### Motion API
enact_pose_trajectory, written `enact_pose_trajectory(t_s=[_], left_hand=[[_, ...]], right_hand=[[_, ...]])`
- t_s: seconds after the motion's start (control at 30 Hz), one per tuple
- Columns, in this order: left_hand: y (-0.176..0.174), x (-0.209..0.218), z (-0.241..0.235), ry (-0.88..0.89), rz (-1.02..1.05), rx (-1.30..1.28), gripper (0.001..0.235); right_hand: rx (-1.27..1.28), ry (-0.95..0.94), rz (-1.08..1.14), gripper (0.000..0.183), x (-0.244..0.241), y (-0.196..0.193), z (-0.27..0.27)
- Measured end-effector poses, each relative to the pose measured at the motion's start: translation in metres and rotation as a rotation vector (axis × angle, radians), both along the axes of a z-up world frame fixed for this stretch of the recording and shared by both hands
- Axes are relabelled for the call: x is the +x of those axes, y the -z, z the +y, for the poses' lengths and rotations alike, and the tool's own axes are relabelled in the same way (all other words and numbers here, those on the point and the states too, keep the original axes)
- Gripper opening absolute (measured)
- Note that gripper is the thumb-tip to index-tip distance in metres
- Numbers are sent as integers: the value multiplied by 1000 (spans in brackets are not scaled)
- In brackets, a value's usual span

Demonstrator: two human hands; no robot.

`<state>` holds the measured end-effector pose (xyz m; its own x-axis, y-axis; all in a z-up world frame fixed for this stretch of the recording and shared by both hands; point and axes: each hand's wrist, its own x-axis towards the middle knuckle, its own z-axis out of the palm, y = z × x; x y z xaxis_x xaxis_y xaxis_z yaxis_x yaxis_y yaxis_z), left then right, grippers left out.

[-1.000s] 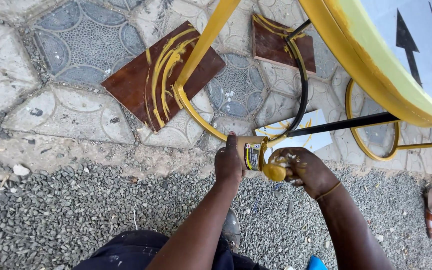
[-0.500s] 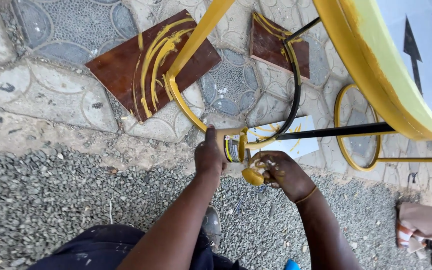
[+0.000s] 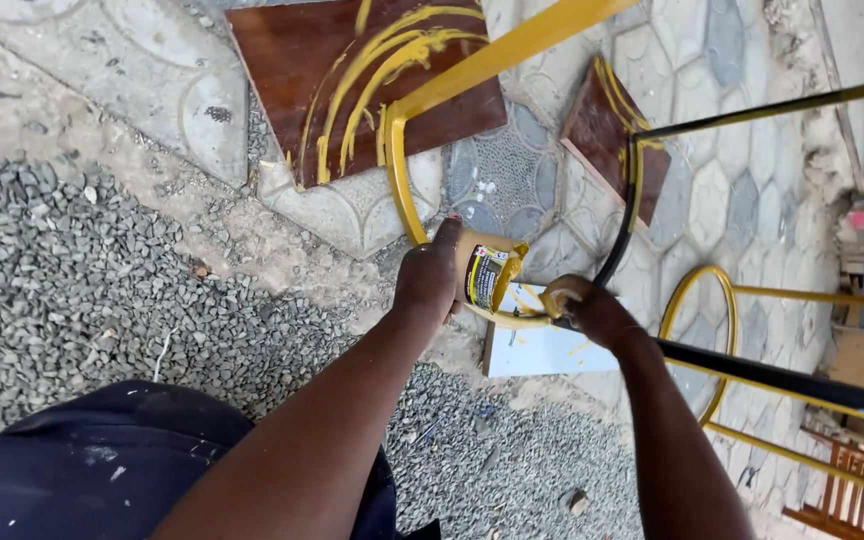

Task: The person paints the metal legs of a round table yellow using a small cloth or sponge. They repeatedly dip the cloth into a small container of yellow paint and apply it to the curved and straight sections of the table frame.

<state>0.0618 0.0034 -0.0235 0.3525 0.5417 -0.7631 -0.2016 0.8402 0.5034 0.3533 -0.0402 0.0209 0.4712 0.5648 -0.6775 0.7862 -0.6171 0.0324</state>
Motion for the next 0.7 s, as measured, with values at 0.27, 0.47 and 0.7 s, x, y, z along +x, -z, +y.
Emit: enact_pose_trajectory(t_s=[0.27,0.47,0.7], left_hand=[[-19,-11,35,-121,-107,-77,61],[-20,-5,60,-87,-143,-2,62],[-17,11,44,-56,-195,-25,65]], right_hand=[[-350,-690,-377,36,76,102,-18],[-80,-356,67,38,-40,81,9],[-269,-542,-43,31,-58,59,21]])
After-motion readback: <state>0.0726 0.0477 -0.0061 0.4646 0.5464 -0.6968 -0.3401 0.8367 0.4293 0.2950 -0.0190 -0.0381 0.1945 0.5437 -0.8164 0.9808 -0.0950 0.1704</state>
